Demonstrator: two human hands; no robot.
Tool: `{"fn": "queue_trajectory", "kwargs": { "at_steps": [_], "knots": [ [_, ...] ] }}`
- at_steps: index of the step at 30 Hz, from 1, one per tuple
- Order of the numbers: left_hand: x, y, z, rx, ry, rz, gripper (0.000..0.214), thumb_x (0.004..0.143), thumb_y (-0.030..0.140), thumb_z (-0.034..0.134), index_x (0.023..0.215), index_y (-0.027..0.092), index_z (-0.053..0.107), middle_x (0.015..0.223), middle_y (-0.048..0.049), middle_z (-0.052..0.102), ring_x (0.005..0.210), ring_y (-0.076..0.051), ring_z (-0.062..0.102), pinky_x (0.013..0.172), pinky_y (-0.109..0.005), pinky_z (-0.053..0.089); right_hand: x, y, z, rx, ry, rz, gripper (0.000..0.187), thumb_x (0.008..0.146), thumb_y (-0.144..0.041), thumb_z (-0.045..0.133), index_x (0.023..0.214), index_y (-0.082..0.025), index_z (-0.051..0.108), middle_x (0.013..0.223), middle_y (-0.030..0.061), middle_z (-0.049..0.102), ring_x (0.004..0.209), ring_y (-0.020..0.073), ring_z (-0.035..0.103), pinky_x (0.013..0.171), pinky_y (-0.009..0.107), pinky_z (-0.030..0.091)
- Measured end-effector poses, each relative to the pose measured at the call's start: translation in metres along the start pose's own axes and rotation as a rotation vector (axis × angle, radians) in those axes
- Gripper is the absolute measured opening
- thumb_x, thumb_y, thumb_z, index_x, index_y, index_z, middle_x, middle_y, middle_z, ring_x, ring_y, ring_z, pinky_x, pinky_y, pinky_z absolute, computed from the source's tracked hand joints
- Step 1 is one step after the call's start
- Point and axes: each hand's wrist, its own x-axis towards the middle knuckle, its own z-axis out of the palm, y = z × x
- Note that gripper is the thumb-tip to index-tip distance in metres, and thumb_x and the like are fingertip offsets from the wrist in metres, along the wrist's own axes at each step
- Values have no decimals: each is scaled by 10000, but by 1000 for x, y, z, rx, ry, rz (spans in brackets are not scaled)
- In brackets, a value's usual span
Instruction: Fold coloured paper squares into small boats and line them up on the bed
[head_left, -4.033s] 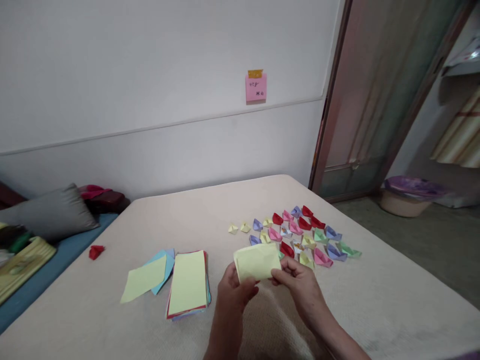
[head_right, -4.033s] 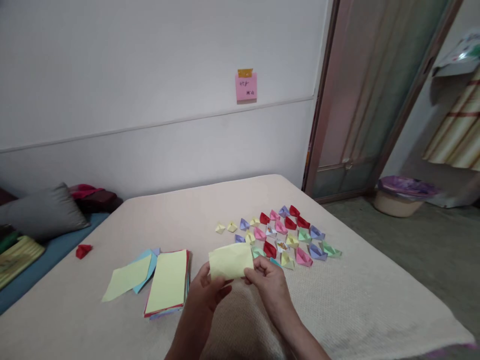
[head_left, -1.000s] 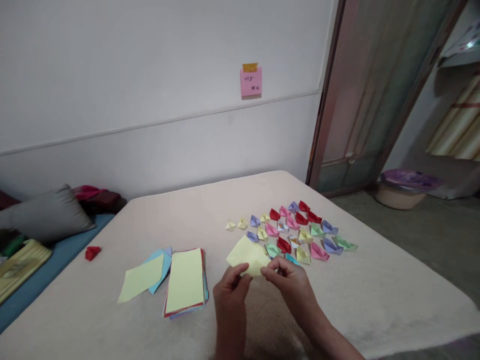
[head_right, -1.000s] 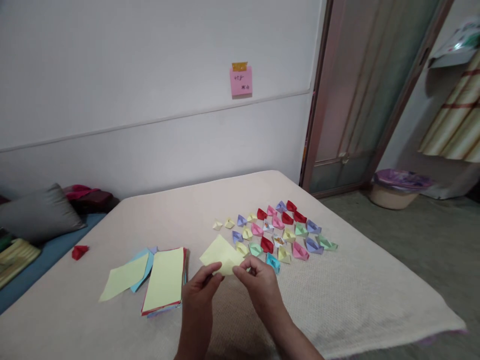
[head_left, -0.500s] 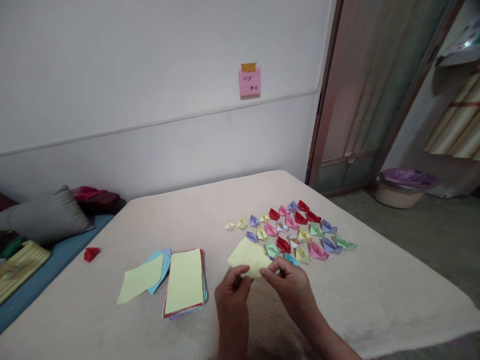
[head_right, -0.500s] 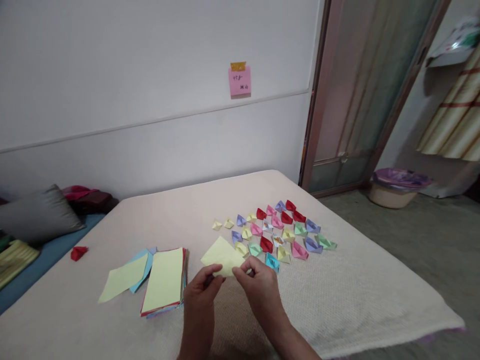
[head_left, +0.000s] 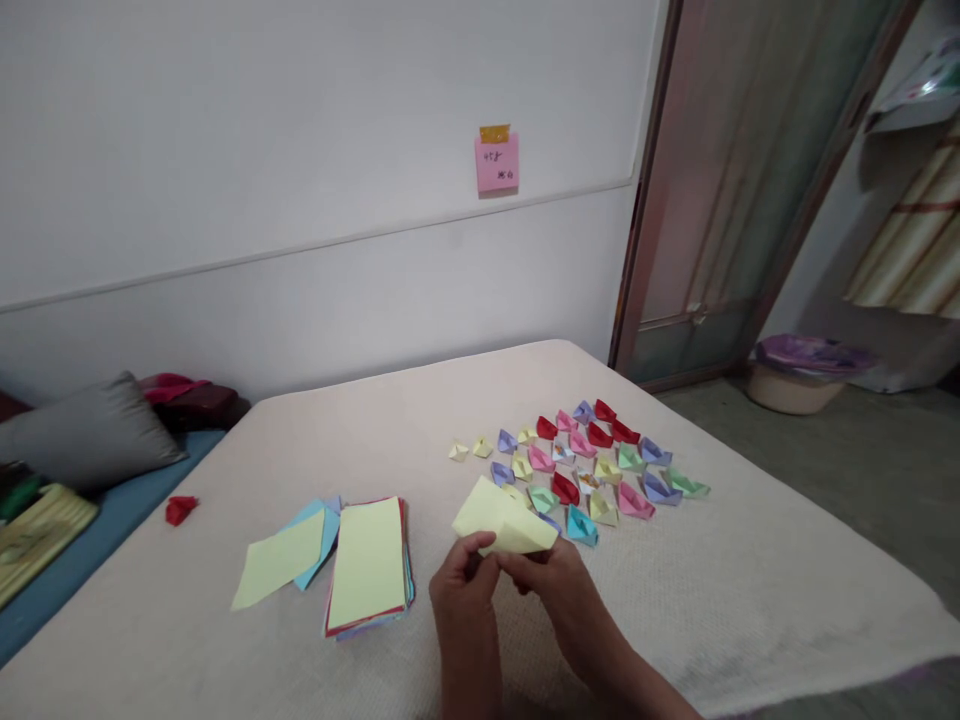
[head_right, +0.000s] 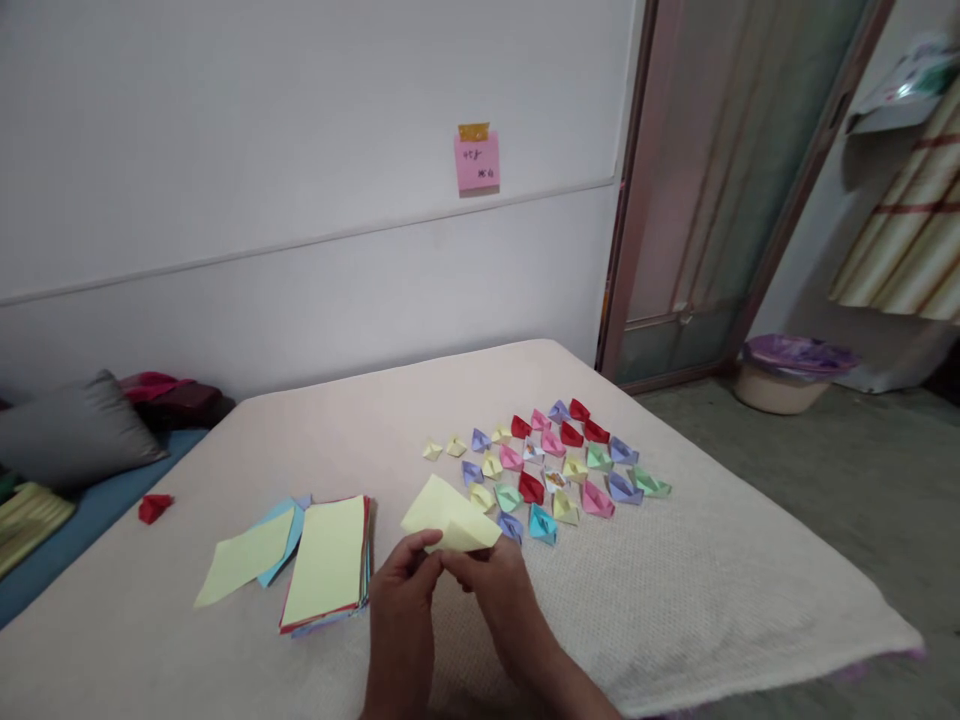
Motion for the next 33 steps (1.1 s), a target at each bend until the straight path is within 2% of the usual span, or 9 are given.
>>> {"fn": "queue_trajectory", "kwargs": {
  "at_steps": [3,8,13,17,21,28,33],
  "knots": [
    [-2,-3,0,81,-5,41,173,664,221,697,826,160,684,606,30,597,615,-131,538,617,-243,419,0,1,0,-59,65,24,207,652,-217,642,506,-175,502,426,-69,425,439,97,354,438,240,288],
    [-2,-3,-1,122,43,45,153,665,216,693,804,158,664,556,60,511,563,-103,463,559,-220,376,3,0,-5,-15,122,44,207,665,-278,655,536,-163,540,447,-42,499,435,104,414,448,242,319],
    [-3,5,2,103,29,90,172,672,162,683,793,179,562,545,85,450,535,-79,434,527,-192,357,4,-3,-11,10,117,46,263,654,-312,679,500,-163,527,423,-43,487,416,92,395,443,235,303],
    [-6,13,7,-58,16,127,382,677,102,653,965,225,435,745,52,558,635,-92,554,623,-214,444,2,-3,-10,16,105,44,250,664,-316,673,520,-163,539,418,-44,484,408,90,386,433,233,292],
    [-4,14,9,-128,47,88,570,645,83,678,1099,234,369,952,-19,588,715,-115,621,680,-252,490,2,-1,-10,10,118,28,242,674,-315,672,536,-158,549,426,-43,491,410,89,390,434,230,300],
    [3,10,7,-184,160,55,612,576,72,708,1086,217,403,934,-50,626,664,-130,651,604,-233,504,3,2,-12,-17,99,13,326,741,-386,629,524,-150,569,456,-3,554,427,100,436,455,234,325],
    [5,9,8,-199,179,64,600,537,75,730,1051,203,447,945,-54,644,672,-137,660,604,-236,510,3,1,-13,-33,131,1,296,704,-350,671,510,-161,552,432,-24,521,426,93,409,448,228,305]
  ]
}}
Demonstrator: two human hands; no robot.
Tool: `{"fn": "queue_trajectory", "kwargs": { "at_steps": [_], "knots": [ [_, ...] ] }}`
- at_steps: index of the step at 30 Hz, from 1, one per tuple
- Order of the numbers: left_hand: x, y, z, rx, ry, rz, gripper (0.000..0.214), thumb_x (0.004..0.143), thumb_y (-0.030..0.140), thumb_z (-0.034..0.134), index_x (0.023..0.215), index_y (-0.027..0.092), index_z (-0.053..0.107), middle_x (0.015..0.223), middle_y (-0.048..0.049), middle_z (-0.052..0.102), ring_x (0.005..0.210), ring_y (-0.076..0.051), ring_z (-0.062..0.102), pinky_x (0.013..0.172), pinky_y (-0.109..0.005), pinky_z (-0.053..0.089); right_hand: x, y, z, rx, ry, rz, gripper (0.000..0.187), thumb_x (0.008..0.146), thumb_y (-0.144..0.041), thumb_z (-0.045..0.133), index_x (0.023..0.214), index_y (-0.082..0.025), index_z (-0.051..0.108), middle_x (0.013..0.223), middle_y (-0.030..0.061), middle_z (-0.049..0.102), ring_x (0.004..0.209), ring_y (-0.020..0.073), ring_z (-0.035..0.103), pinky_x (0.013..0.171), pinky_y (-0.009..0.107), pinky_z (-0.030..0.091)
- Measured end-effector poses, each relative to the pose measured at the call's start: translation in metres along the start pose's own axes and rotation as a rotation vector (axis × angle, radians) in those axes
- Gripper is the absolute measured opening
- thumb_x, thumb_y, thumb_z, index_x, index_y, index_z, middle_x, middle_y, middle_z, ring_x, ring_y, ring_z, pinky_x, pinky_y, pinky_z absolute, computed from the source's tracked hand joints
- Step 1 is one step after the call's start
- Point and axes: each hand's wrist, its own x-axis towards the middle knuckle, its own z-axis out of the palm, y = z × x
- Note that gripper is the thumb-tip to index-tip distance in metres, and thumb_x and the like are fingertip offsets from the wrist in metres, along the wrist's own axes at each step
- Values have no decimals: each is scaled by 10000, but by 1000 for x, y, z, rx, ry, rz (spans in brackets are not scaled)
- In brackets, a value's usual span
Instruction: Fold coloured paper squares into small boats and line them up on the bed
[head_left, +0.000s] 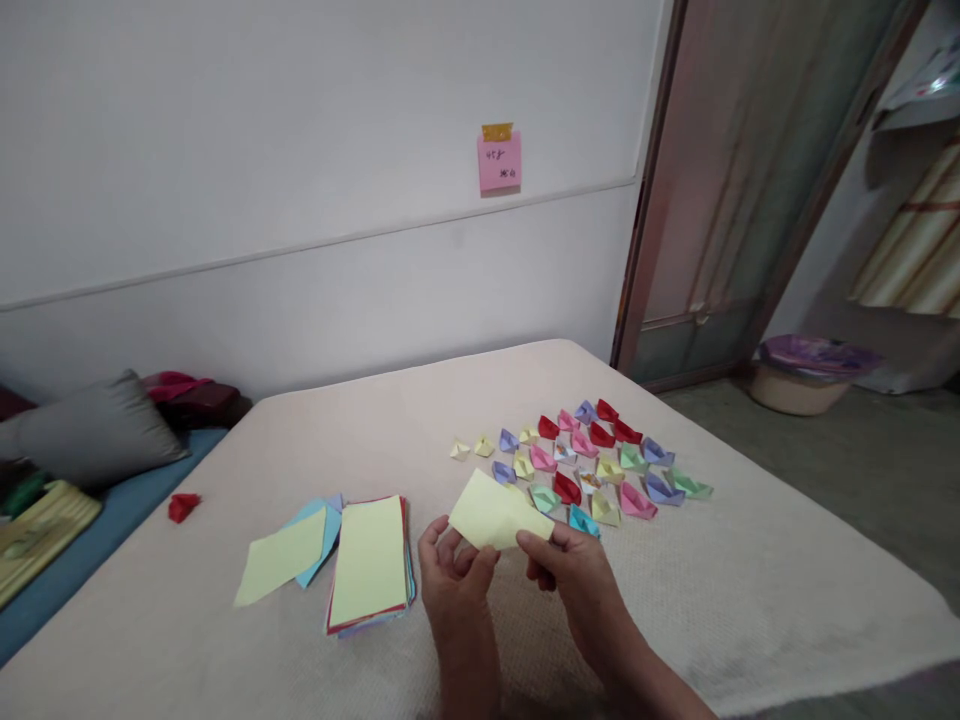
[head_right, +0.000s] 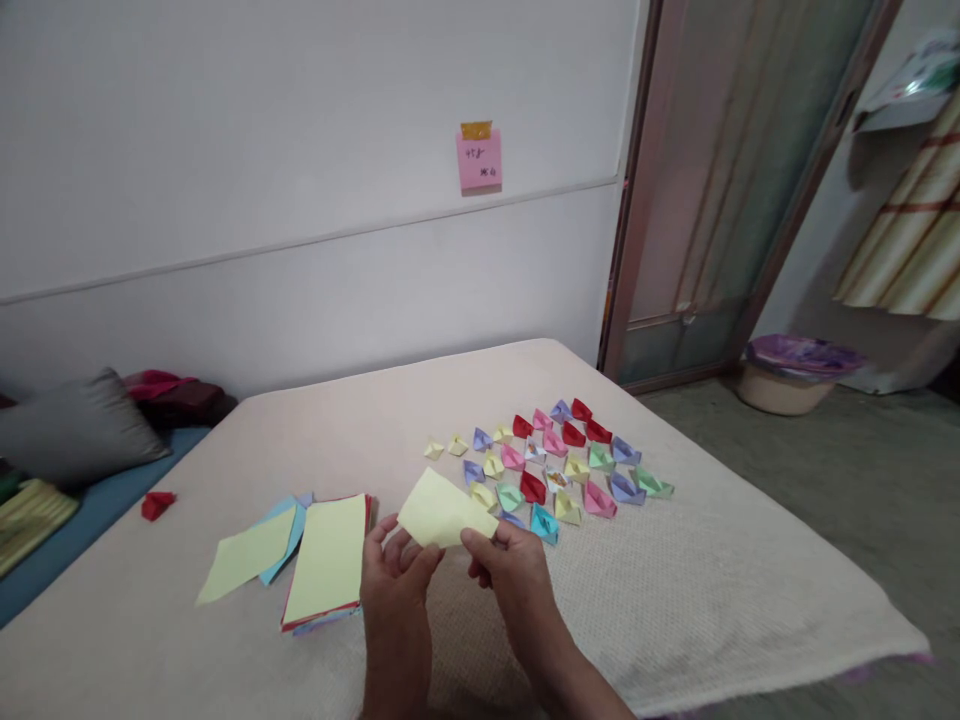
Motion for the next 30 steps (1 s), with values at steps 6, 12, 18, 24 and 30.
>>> {"fn": "queue_trajectory", "kwargs": {
  "at_steps": [6,12,18,24,30],
  "knots": [
    [-3,10,-3,60,-86,-122,340,626,167,707,943,139,587,803,-53,707,702,-167,655,645,-253,490,1,1,0,30,-89,57,297,740,-361,619,542,-142,604,499,13,580,458,105,457,468,235,321],
    [-3,23,-8,135,-217,-59,208,726,178,618,925,135,660,867,-49,704,801,-176,616,709,-262,469,1,4,0,10,-183,66,201,721,-284,637,594,-129,658,544,10,595,497,105,462,502,236,326],
    [7,24,-17,325,-339,-38,103,726,161,586,782,142,671,714,-4,633,682,-135,538,631,-234,426,6,-10,-7,224,-344,-8,342,593,-155,715,928,-154,647,832,37,682,816,212,600,707,290,431],
    [3,25,-13,435,-434,-14,74,721,151,582,735,155,655,639,16,609,629,-128,509,601,-230,406,3,-5,-5,213,-244,-93,745,656,-140,683,1323,-242,366,838,6,672,679,164,598,587,255,451],
    [-2,22,-11,381,-419,-42,89,739,162,557,778,155,637,712,-9,641,717,-167,560,669,-271,438,-2,1,-6,-6,-140,-302,725,760,-177,615,1406,-286,304,1023,33,640,850,181,595,743,296,481]
  ]
}}
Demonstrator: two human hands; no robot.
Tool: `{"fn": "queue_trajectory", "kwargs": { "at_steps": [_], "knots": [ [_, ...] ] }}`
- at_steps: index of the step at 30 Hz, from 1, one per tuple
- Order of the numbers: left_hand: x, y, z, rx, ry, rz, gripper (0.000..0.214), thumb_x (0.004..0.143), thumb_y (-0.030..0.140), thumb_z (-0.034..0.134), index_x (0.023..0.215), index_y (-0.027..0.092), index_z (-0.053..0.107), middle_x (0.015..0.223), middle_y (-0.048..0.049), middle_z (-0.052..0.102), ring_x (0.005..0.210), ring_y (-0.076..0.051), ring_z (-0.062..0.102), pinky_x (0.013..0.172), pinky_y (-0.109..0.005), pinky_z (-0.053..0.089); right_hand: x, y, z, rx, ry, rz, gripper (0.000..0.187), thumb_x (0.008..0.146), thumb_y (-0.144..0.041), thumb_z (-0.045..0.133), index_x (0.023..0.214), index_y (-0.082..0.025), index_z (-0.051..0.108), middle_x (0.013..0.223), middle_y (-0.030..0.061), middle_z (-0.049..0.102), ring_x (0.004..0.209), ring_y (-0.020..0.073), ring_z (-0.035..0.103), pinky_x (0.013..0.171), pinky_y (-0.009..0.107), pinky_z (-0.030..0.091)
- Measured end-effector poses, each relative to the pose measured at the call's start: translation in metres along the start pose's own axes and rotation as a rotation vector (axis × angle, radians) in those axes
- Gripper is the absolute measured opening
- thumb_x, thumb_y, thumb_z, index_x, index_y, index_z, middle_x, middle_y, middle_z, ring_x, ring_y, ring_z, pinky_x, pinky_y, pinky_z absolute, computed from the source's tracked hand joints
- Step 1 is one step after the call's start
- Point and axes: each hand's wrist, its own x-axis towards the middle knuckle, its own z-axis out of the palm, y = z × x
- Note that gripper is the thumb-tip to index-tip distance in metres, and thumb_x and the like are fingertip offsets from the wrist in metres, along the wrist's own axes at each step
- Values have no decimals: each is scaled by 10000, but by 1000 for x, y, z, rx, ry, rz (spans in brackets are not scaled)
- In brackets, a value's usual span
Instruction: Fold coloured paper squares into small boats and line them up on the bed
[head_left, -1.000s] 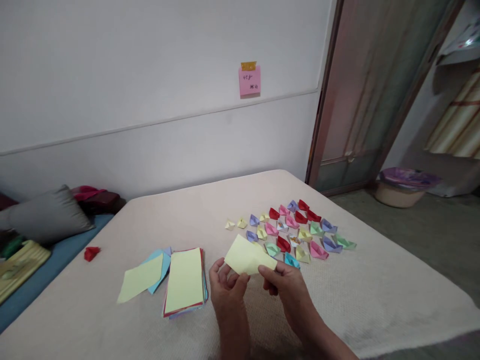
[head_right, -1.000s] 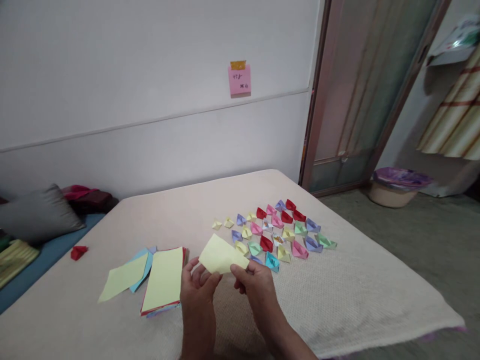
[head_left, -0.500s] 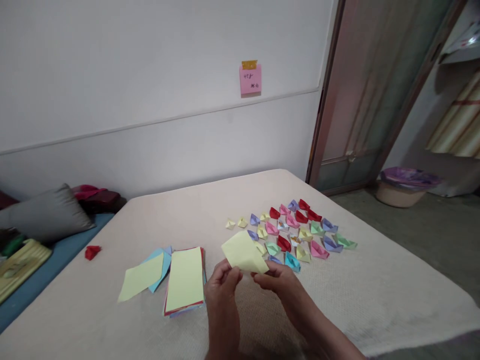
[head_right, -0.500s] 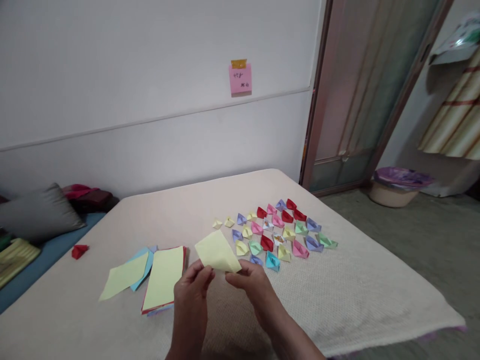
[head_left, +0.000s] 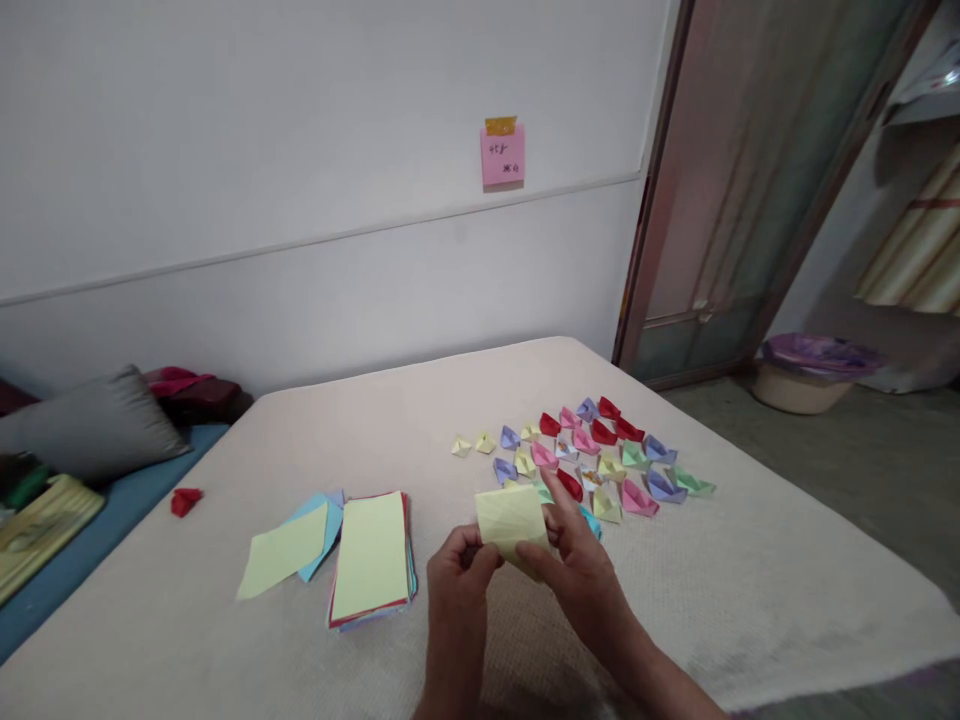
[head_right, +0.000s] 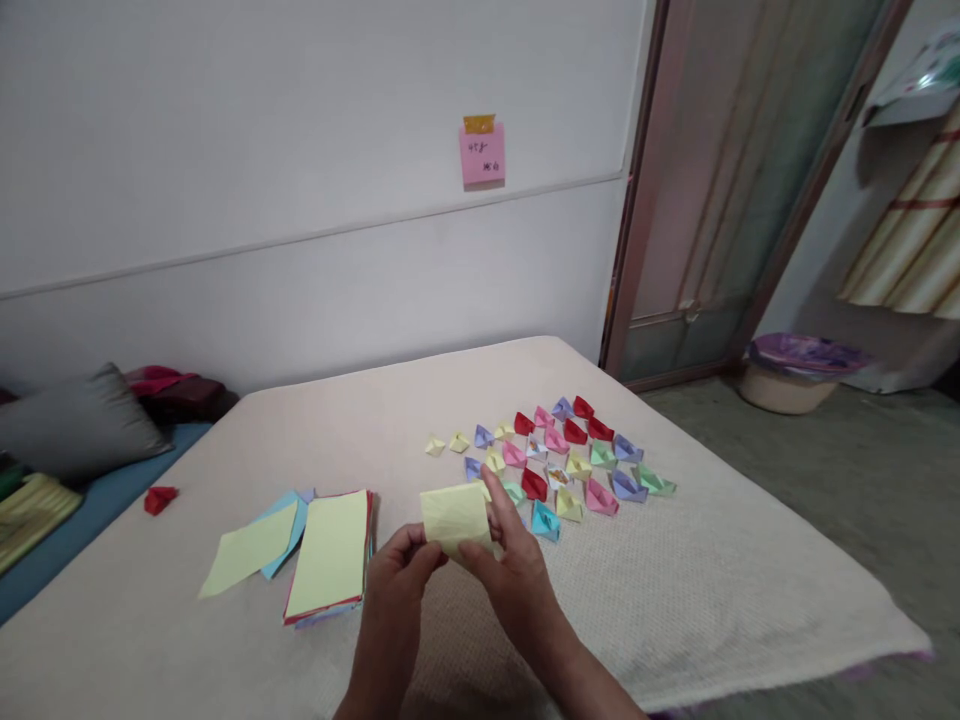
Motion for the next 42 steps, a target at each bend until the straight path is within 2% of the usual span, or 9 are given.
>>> {"fn": "queue_trajectory", "kwargs": {
  "at_steps": [4,7,14,18,22,29,35,39,42],
  "knots": [
    [1,-2,-3,60,28,-2,70,734,155,558,704,159,622,615,27,578,613,-128,502,580,-231,388,2,3,-7,-118,-72,-75,365,738,-211,657,1092,-299,671,1023,30,635,954,216,571,816,317,473],
    [2,2,-3,44,-1,18,49,716,145,579,703,157,624,604,37,573,593,-117,501,568,-220,381,5,3,-9,-116,-120,-36,164,733,-232,664,861,-280,756,914,36,653,867,219,596,734,309,496],
    [-2,12,0,-138,-21,59,145,717,157,630,849,175,572,689,2,673,638,-140,604,607,-232,440,7,1,-7,-85,-15,69,312,620,-160,724,906,-281,749,1000,39,707,953,267,602,851,380,464],
    [-2,12,-3,-147,33,78,225,718,144,644,912,188,540,732,4,687,687,-135,617,651,-231,450,9,-2,-8,13,-24,112,516,623,-175,742,1123,-270,653,1194,53,624,1041,263,571,855,351,461],
    [2,7,-8,-55,-39,53,195,706,154,648,883,162,567,697,-17,687,639,-128,593,605,-218,427,12,-9,-14,83,-34,152,697,655,-273,741,1305,-244,491,987,55,663,850,232,610,718,328,490],
    [-1,9,-7,39,-15,54,315,679,179,652,983,183,574,613,22,632,580,-133,581,579,-225,435,14,-14,-28,-95,-191,24,234,713,-306,709,941,-269,749,1008,62,661,1007,276,556,879,382,442],
    [-6,15,-7,102,-13,108,375,667,171,654,1038,204,610,705,-3,643,634,-152,605,630,-254,472,14,-14,-34,-188,-221,-58,353,748,-310,690,1100,-331,674,1090,39,632,1063,258,528,943,383,399],
    [-5,15,-7,106,-3,97,382,667,168,662,1045,206,617,643,13,613,603,-149,589,609,-250,468,13,-17,-30,-200,-361,-48,192,787,-324,631,935,-294,749,956,44,632,903,218,577,796,324,465],
    [-5,14,-8,133,-20,151,381,683,163,646,1061,207,620,688,0,619,607,-145,582,610,-253,474,13,-16,-25,-184,-284,11,161,718,-265,678,853,-275,764,872,37,647,845,217,589,751,319,470]
  ]
}}
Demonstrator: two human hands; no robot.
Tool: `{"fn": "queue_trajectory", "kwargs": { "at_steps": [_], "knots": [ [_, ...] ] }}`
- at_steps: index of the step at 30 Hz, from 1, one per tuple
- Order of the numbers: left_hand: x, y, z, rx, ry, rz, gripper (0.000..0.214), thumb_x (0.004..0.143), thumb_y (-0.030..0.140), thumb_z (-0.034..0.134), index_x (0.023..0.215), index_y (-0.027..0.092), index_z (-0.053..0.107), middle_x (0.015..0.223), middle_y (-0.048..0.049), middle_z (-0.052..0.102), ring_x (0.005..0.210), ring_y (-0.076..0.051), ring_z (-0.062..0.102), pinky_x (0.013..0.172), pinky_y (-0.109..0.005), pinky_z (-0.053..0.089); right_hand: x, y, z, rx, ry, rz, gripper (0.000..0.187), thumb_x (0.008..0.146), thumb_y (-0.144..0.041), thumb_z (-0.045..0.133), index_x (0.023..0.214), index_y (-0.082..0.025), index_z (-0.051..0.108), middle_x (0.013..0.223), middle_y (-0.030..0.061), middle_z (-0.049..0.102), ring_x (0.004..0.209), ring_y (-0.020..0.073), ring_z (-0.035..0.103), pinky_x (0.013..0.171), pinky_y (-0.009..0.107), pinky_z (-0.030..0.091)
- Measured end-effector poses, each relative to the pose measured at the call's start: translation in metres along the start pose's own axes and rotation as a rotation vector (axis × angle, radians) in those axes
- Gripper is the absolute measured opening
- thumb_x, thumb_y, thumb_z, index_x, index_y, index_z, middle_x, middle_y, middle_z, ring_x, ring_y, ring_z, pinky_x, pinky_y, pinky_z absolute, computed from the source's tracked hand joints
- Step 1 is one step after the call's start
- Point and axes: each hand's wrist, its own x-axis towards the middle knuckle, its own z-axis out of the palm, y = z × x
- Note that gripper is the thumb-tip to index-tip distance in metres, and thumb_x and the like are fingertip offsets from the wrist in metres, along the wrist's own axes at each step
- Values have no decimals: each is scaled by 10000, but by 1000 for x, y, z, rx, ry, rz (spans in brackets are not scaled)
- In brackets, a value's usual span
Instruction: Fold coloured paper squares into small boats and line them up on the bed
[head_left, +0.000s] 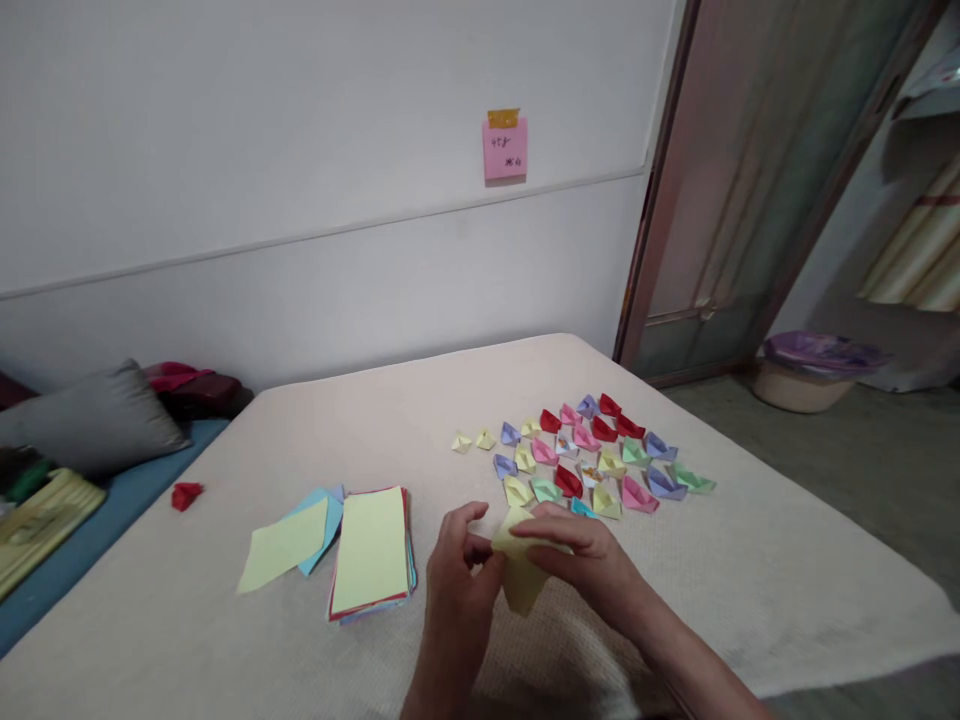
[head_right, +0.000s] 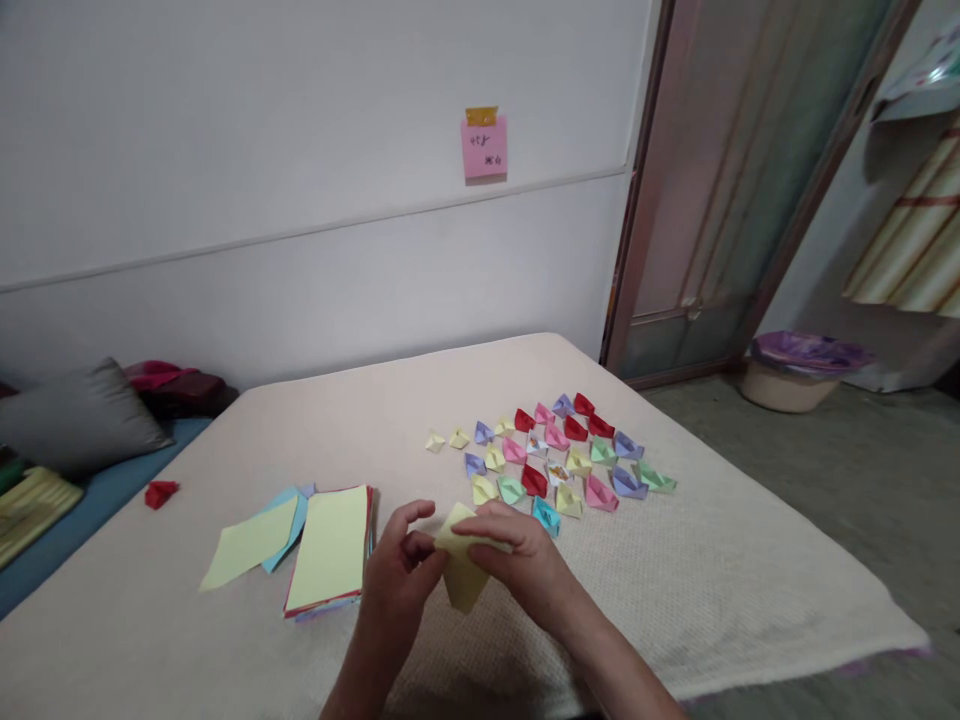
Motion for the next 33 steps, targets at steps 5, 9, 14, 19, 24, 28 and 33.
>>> {"fn": "queue_trajectory", "kwargs": {
  "at_steps": [5,9,14,19,24,28,33],
  "knots": [
    [0,-3,-2,84,9,151,277,715,133,607,967,225,676,1064,-76,603,815,-179,600,728,-298,491,2,5,4,17,71,91,255,640,-161,683,866,-259,751,932,38,691,904,245,606,809,345,454],
    [0,-7,-2,160,12,139,195,746,134,579,865,226,702,1134,-80,569,763,-164,596,702,-309,487,3,7,3,-43,83,99,210,639,-153,666,810,-245,746,856,26,688,832,226,607,760,321,457],
    [-1,-5,0,200,25,128,152,730,126,589,769,219,703,1100,-74,591,856,-204,599,717,-322,467,4,6,4,-94,73,54,78,672,-190,668,708,-225,728,709,3,619,719,185,572,673,279,429],
    [-2,-4,0,244,31,151,174,730,76,559,721,205,675,1080,-77,588,964,-244,578,727,-328,447,3,8,5,-99,37,5,58,703,-201,671,691,-226,721,772,17,604,768,190,579,716,292,431],
    [-3,-3,1,297,34,155,167,765,94,544,722,204,662,1076,-77,590,991,-249,561,754,-338,428,3,7,6,-171,52,-51,87,748,-207,637,698,-228,705,910,42,612,881,210,574,768,303,429],
    [0,-4,1,269,19,134,147,759,99,557,735,197,664,1063,-71,579,908,-216,579,724,-313,429,2,4,6,-259,-5,-44,163,805,-231,568,671,-214,658,707,17,597,740,189,549,680,282,417],
    [4,-11,-1,170,-37,31,61,718,133,616,682,164,653,1031,-73,575,766,-169,579,657,-279,430,1,6,5,-231,-32,87,175,797,-242,542,653,-187,623,629,-6,567,624,158,512,571,249,380]
  ]
}}
